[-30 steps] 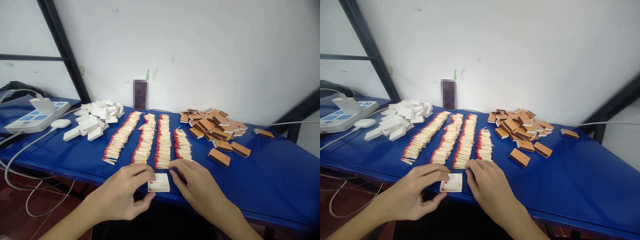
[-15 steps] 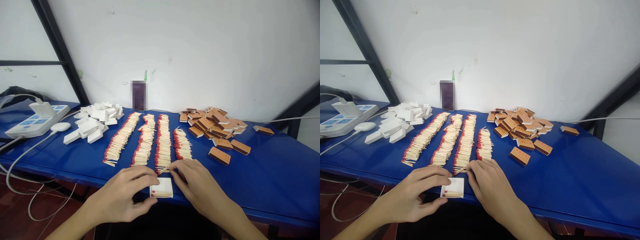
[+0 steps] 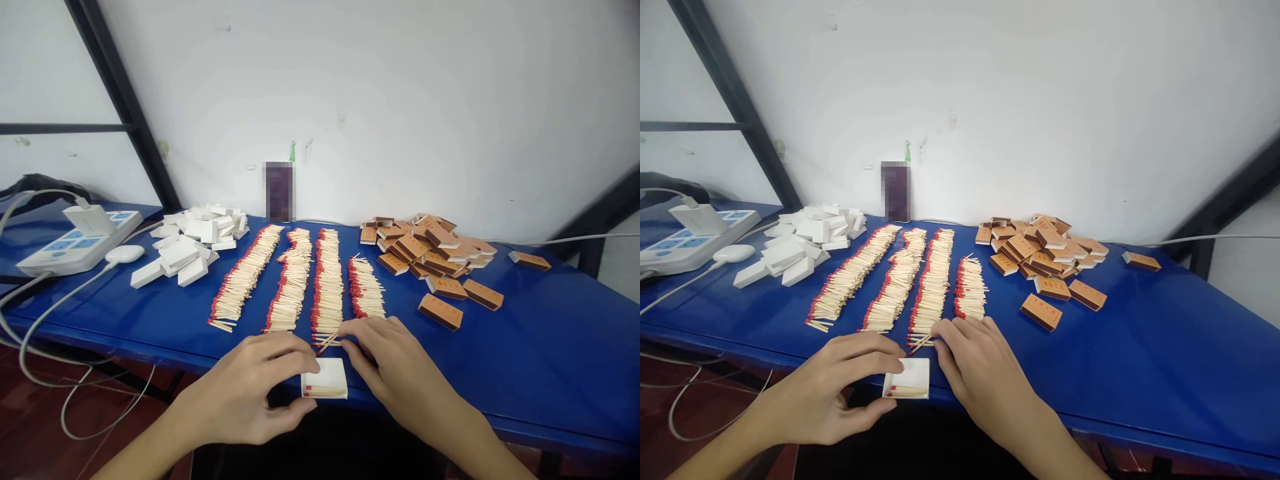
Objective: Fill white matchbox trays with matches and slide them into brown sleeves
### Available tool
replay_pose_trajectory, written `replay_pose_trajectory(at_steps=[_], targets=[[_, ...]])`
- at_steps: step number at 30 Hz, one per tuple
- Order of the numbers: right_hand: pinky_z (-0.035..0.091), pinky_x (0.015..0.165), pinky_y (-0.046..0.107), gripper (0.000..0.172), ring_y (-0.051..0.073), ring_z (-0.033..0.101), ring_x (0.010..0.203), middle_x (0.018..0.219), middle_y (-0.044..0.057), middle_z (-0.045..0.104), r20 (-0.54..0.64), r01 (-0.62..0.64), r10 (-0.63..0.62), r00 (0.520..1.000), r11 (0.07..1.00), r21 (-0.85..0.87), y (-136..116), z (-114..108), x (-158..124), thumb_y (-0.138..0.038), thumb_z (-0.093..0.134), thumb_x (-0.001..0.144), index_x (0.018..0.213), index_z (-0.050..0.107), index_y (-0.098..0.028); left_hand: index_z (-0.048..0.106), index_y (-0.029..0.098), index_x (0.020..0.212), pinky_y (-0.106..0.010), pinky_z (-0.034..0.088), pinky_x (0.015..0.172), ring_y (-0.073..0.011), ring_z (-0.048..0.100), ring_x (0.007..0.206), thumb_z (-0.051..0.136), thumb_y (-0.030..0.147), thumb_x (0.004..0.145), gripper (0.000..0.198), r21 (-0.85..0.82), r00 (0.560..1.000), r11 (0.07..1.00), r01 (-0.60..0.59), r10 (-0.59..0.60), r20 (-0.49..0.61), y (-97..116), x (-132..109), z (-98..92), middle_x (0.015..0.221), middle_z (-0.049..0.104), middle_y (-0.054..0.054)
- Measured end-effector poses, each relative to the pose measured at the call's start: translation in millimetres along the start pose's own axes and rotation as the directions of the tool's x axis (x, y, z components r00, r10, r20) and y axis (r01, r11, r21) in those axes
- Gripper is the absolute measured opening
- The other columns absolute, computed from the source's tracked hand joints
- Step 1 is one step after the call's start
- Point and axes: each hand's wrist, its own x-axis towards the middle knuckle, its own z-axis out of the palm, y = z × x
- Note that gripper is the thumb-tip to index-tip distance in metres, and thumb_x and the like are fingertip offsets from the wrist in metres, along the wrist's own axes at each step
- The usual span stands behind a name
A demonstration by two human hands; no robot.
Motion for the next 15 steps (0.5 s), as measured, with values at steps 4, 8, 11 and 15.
replay_pose_trajectory(at_steps=[4, 8, 11, 15], targets=[[0.040, 0.080, 0.038, 0.019, 0.023, 0.061, 0.085, 0.092, 0.003, 0.067, 0.001, 0.046, -0.046, 0.999, 0.999, -0.014, -0.1, 0.1, -0.5, -0.018, 0.044, 0.105, 0.112, 0.060, -0.024, 0.061, 0.021, 0.111, -0.028, 0.052, 0.083, -0.0172, 0.068, 0.093, 0.068, 0.015, 0.087, 0.026, 0.010, 1.000, 1.000, -0.003, 0.003, 0.004, -0.4, 1.1, 0.1, 0.109, 0.069, -0.004], [0.042, 0.080, 0.038, 0.022, 0.022, 0.059, 0.085, 0.091, 0.003, 0.064, 0.011, 0.066, -0.066, 0.998, 0.998, 0.003, 1.7, 0.3, -3.0, -0.016, 0.045, 0.104, 0.117, 0.061, -0.024, 0.061, 0.021, 0.111, -0.028, 0.052, 0.083, -0.0173, 0.068, 0.094, 0.068, 0.015, 0.087, 0.026, 0.008, 1.000, 1.000, -0.002, 0.002, 0.009, -1.0, 0.8, 0.9, 0.111, 0.069, -0.004], [0.042, 0.075, 0.037, 0.023, 0.021, 0.056, 0.081, 0.088, 0.003, 0.059, 0.042, 0.066, -0.066, 0.997, 0.998, 0.001, 2.5, -0.4, -3.4, -0.015, 0.045, 0.103, 0.115, 0.062, -0.025, 0.061, 0.022, 0.111, -0.028, 0.052, 0.084, -0.0173, 0.068, 0.095, 0.068, 0.015, 0.087, 0.026, 0.007, 1.000, 1.000, 0.001, -0.001, 0.009, -1.0, -0.7, 0.8, 0.111, 0.069, -0.003], [0.041, 0.071, 0.036, 0.021, 0.020, 0.053, 0.079, 0.088, 0.002, 0.055, 0.029, 0.060, -0.060, 0.998, 0.998, -0.010, 1.7, -0.8, -1.9, -0.017, 0.045, 0.104, 0.112, 0.062, -0.023, 0.061, 0.023, 0.115, -0.026, 0.053, 0.085, -0.0169, 0.068, 0.100, 0.066, 0.015, 0.089, 0.027, 0.017, 1.000, 1.000, 0.004, -0.005, 0.006, -1.0, -2.0, 0.1, 0.117, 0.068, -0.003]])
